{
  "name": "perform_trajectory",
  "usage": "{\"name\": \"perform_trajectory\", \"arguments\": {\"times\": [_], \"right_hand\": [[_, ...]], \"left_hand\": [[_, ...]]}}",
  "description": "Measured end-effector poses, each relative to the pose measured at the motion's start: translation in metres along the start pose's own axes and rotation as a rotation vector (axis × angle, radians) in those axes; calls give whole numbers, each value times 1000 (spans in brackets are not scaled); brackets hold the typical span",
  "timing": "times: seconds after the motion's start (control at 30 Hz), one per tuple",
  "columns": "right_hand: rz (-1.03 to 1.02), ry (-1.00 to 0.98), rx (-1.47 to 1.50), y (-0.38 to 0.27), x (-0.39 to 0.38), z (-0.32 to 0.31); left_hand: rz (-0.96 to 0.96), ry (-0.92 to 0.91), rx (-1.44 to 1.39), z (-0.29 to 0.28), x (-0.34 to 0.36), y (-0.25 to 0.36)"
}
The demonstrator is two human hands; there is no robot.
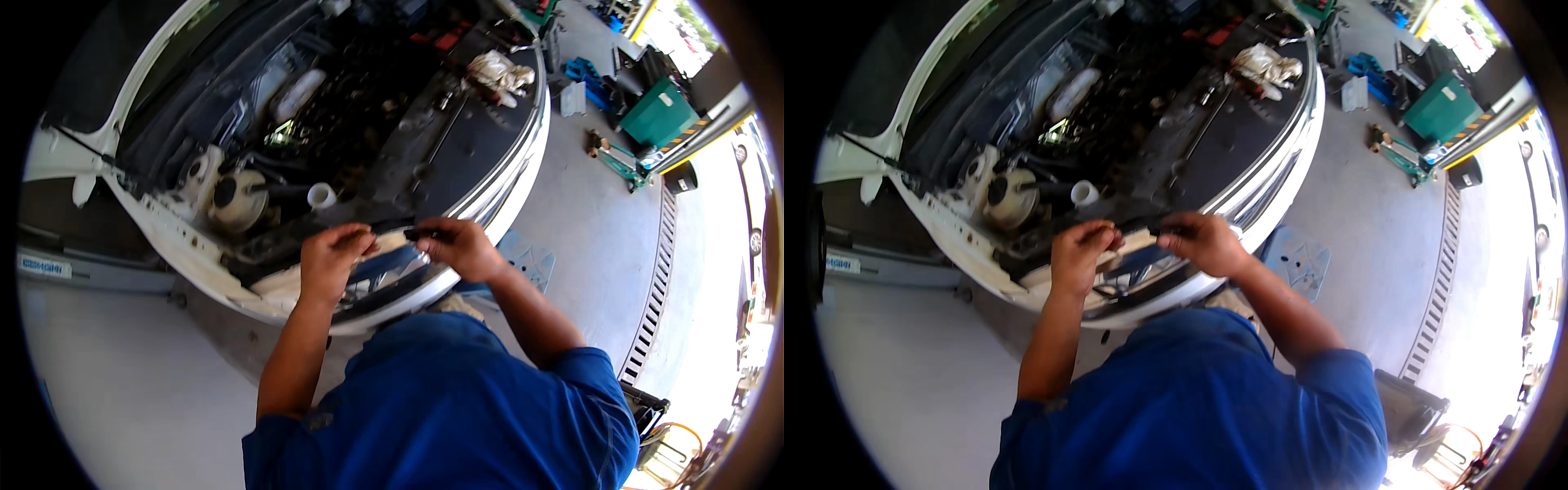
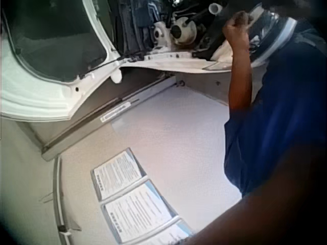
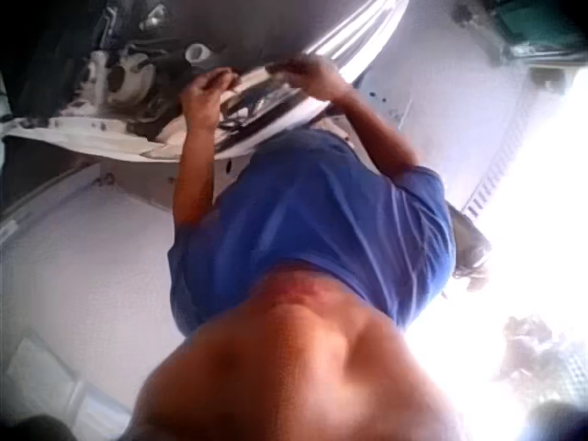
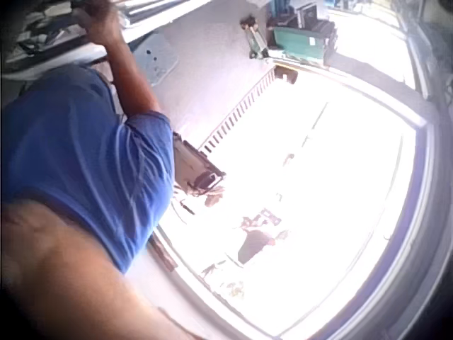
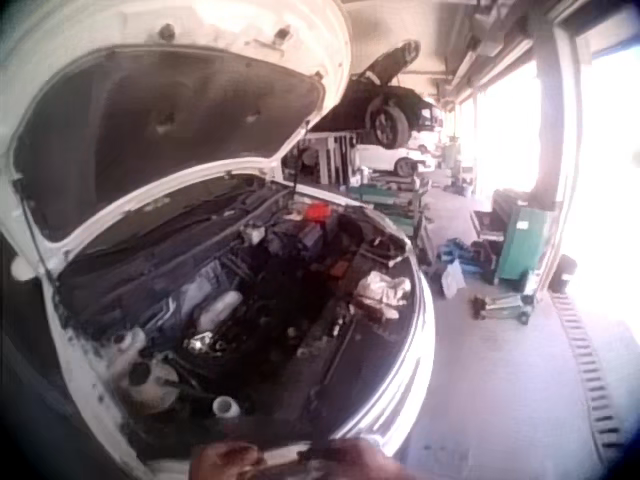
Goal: The person works on an exposed car engine by hand and using a screwdriver to manipulate internal components. The person also handles a small mechanical part and a larger engine component sitting on the floor.
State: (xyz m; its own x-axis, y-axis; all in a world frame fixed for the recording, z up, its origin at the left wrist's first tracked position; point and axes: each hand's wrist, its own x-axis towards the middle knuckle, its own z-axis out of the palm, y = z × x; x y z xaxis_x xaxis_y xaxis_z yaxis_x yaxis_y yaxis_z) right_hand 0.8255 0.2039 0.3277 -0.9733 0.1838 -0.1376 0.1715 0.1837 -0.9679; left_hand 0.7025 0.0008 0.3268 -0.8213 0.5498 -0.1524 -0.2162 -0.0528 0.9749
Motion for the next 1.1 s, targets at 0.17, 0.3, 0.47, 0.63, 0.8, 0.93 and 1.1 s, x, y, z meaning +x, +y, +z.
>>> {"name": "perform_trajectory", "arguments": {"times": [0.17, 0.3, 0.47, 0.63, 0.8, 0.93, 1.1], "right_hand": [[-73, -127, 283, -15, 15, 7], [-73, -221, 298, -9, 20, -2], [-65, -314, 259, -11, 20, -12], [-51, -379, 224, -18, 25, -10], [-23, -421, 243, -18, 30, -5], [29, -460, 291, -14, 33, 1], [67, -463, 217, -19, 33, 11]], "left_hand": [[-25, -68, -128, 6, -9, -4], [-53, -57, -102, 16, -12, -2], [-37, -88, -116, 15, -13, -6], [-27, -114, -58, 12, -16, 0], [-42, -214, -37, -3, -14, 1], [-93, -269, -79, -11, -14, 0], [-121, -275, -87, -20, -16, -2]]}}
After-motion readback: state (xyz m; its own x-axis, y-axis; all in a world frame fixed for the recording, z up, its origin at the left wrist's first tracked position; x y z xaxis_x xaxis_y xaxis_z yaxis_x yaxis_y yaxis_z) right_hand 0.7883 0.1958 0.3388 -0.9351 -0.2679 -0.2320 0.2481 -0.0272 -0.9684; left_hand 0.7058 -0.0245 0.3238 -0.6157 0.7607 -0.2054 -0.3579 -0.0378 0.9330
